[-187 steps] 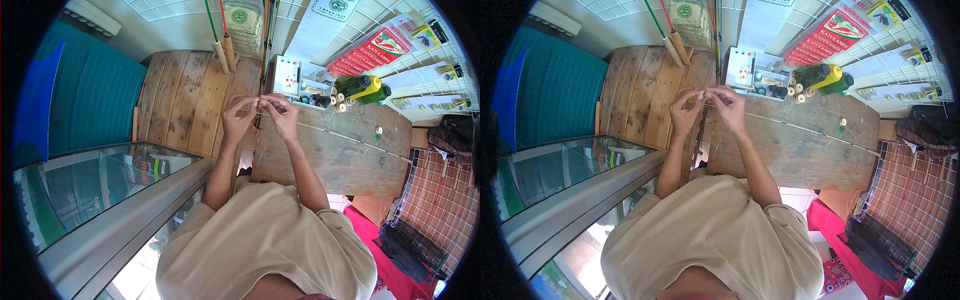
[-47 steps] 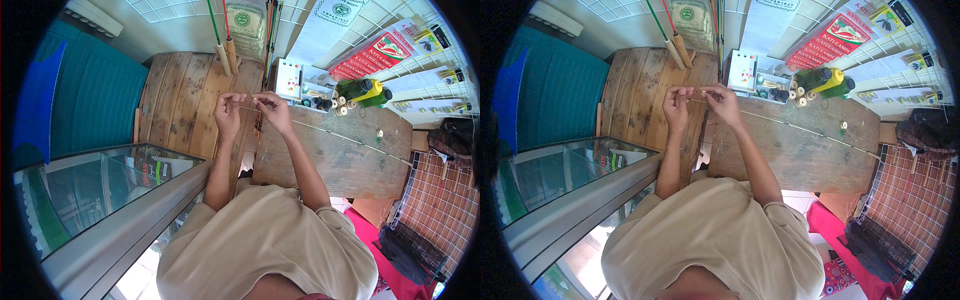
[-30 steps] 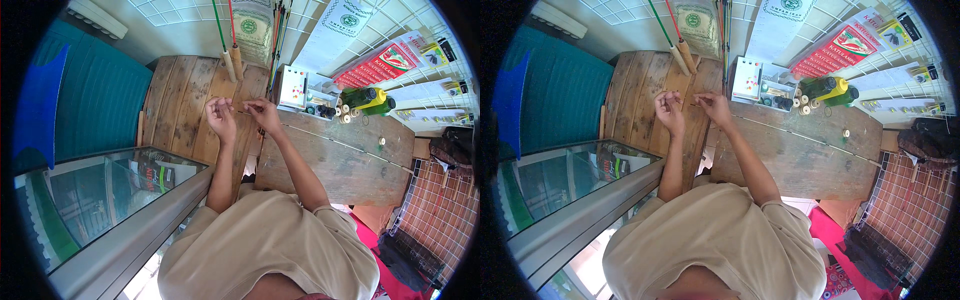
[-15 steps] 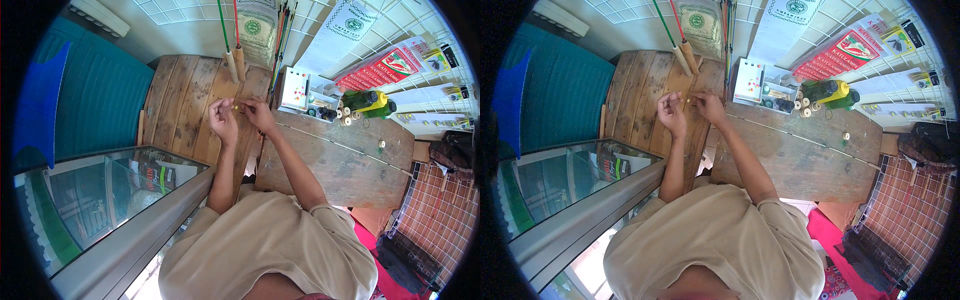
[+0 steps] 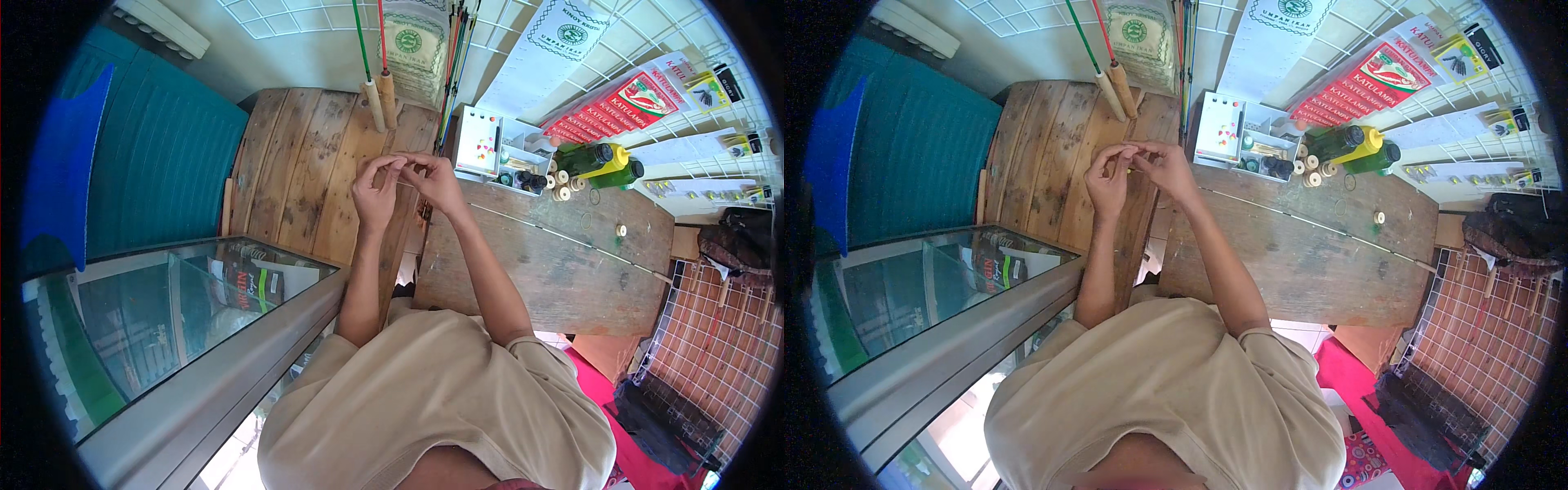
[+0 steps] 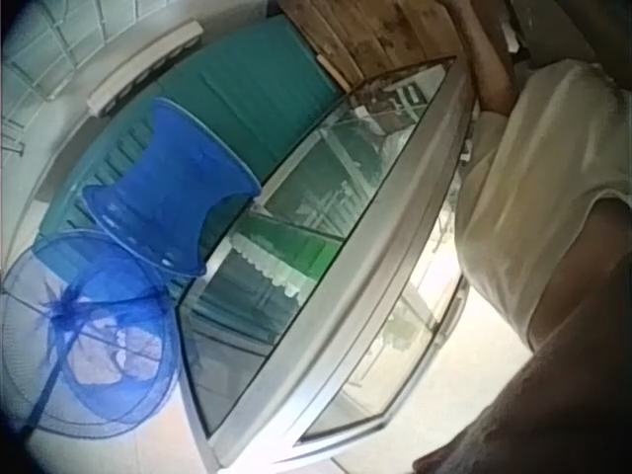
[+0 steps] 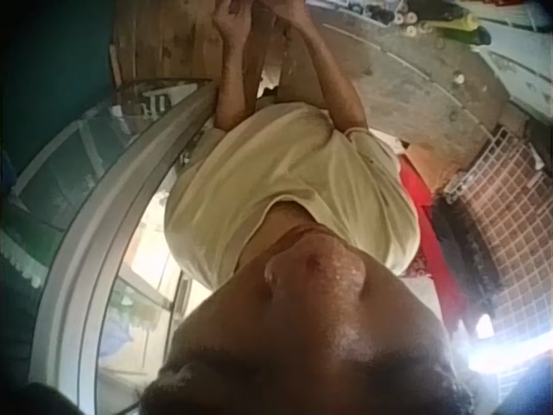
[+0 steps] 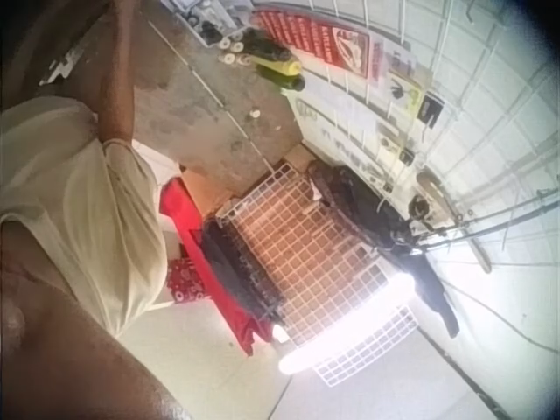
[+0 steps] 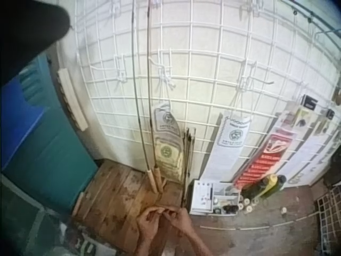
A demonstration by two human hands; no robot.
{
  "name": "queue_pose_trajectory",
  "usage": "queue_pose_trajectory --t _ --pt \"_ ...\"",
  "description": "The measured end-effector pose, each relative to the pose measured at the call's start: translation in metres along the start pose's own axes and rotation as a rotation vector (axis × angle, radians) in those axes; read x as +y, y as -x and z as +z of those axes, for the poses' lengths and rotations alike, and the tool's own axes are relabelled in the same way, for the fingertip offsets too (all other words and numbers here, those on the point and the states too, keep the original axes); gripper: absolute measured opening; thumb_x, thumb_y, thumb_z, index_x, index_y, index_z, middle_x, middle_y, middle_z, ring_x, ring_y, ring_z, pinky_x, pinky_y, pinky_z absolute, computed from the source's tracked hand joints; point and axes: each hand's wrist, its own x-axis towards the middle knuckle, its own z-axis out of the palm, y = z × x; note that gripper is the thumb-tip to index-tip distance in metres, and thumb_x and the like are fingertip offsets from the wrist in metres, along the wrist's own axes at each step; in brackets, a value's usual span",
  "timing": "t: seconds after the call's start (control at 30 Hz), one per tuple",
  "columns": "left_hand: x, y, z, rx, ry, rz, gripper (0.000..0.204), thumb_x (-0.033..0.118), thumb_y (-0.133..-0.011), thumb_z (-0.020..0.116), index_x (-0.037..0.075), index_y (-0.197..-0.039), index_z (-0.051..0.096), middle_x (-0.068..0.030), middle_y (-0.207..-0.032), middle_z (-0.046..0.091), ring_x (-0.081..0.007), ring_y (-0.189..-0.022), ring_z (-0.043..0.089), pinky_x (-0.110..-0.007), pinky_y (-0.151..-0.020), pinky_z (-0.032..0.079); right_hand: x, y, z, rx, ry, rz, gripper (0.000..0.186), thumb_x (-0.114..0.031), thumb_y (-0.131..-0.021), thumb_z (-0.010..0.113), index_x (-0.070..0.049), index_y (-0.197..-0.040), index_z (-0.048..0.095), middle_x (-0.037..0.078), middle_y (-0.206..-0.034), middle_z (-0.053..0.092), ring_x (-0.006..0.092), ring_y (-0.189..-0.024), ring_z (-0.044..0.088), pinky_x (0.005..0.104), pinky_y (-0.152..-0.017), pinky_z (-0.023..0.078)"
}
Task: Repair or assemble components of a fishing rod on a wooden workbench.
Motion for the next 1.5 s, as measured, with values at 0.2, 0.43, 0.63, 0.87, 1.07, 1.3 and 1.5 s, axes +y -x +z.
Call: queue_pose_trajectory --t 0.2,0.43,0.63,0.87,1.07,1.3,1.5 --pt "-0.006 0.001 -0.009 -0.041 -0.081 -0.033 0.013 0.017 -0.083 0.072 0.006 -0.091 0.071 -0.0045 -0.088 0.067 -0.0167 -0.085 0.054 -0.029 -0.073 0.045 -0.012 0.000 0.004 0.013 -0.074 -0.032 0.025 -0.003 -0.082 0.066 -0.004 -0.107 0.070 0.007 -0.096 0.069 0.0114 -0.083 0.060 0.0256 -0.072 0.047" --pt "-0.002 0.002 -0.001 -0.016 -0.124 -0.043 0.014 0.020 -0.083 0.072 0.008 -0.090 0.073 -0.0022 -0.086 0.066 -0.0167 -0.087 0.051 -0.030 -0.071 0.042 0.012 0.003 0.005 0.131 -0.185 -0.029 0.022 0.001 -0.083 0.065 -0.002 -0.104 0.069 0.005 -0.098 0.067 0.0102 -0.086 0.059 0.0243 -0.077 0.047" --pt "-0.008 0.004 -0.001 -0.068 -0.003 -0.020 0.012 0.019 -0.082 0.072 0.010 -0.090 0.073 -0.0025 -0.092 0.068 -0.0189 -0.095 0.052 -0.030 -0.076 0.043 -0.007 0.011 0.008 0.089 -0.290 -0.032 0.020 -0.001 -0.087 0.063 0.002 -0.106 0.068 0.009 -0.105 0.068 0.0106 -0.087 0.061 0.0260 -0.080 0.049" --pt "0.009 -0.003 0.002 -0.080 -0.250 0.190 0.017 0.017 -0.080 0.073 0.010 -0.096 0.071 -0.0030 -0.105 0.066 -0.0228 -0.104 0.050 -0.037 -0.094 0.038 0.011 0.014 -0.001 0.101 -0.369 0.061 0.021 -0.002 -0.091 0.060 0.001 -0.111 0.066 0.009 -0.103 0.069 0.0118 -0.094 0.063 0.0251 -0.085 0.051" --pt "-0.005 0.013 -0.001 -0.031 -0.400 0.091 0.049 0.019 -0.072 0.079 0.010 -0.116 0.058 -0.0059 -0.116 0.059 -0.0284 -0.108 0.048 -0.040 -0.095 0.035 0.021 0.013 0.002 0.235 -0.465 -0.021 0.014 -0.004 -0.092 0.059 0.001 -0.105 0.057 0.014 -0.102 0.069 0.0147 -0.094 0.066 0.0253 -0.083 0.052" --pt "-0.044 0.037 -0.008 -0.041 -0.397 -0.081 0.054 0.016 -0.069 0.081 0.006 -0.114 0.053 -0.0110 -0.110 0.057 -0.0317 -0.108 0.048 -0.044 -0.093 0.037 0.026 0.015 0.005 0.370 -0.573 0.024 0.012 0.000 -0.091 0.059 -0.001 -0.096 0.049 0.017 -0.095 0.070 0.0168 -0.089 0.067 0.0274 -0.077 0.053" --pt "-0.049 0.037 -0.010 -0.070 -0.285 -0.182 0.034 0.003 -0.080 0.069 0.003 -0.110 0.054 -0.0128 -0.099 0.061 -0.0295 -0.096 0.057 -0.040 -0.086 0.044 0.028 0.013 0.004 0.407 -0.537 0.026 0.010 -0.002 -0.089 0.063 -0.003 -0.092 0.054 0.011 -0.090 0.070 0.0130 -0.084 0.066 0.0258 -0.074 0.054"
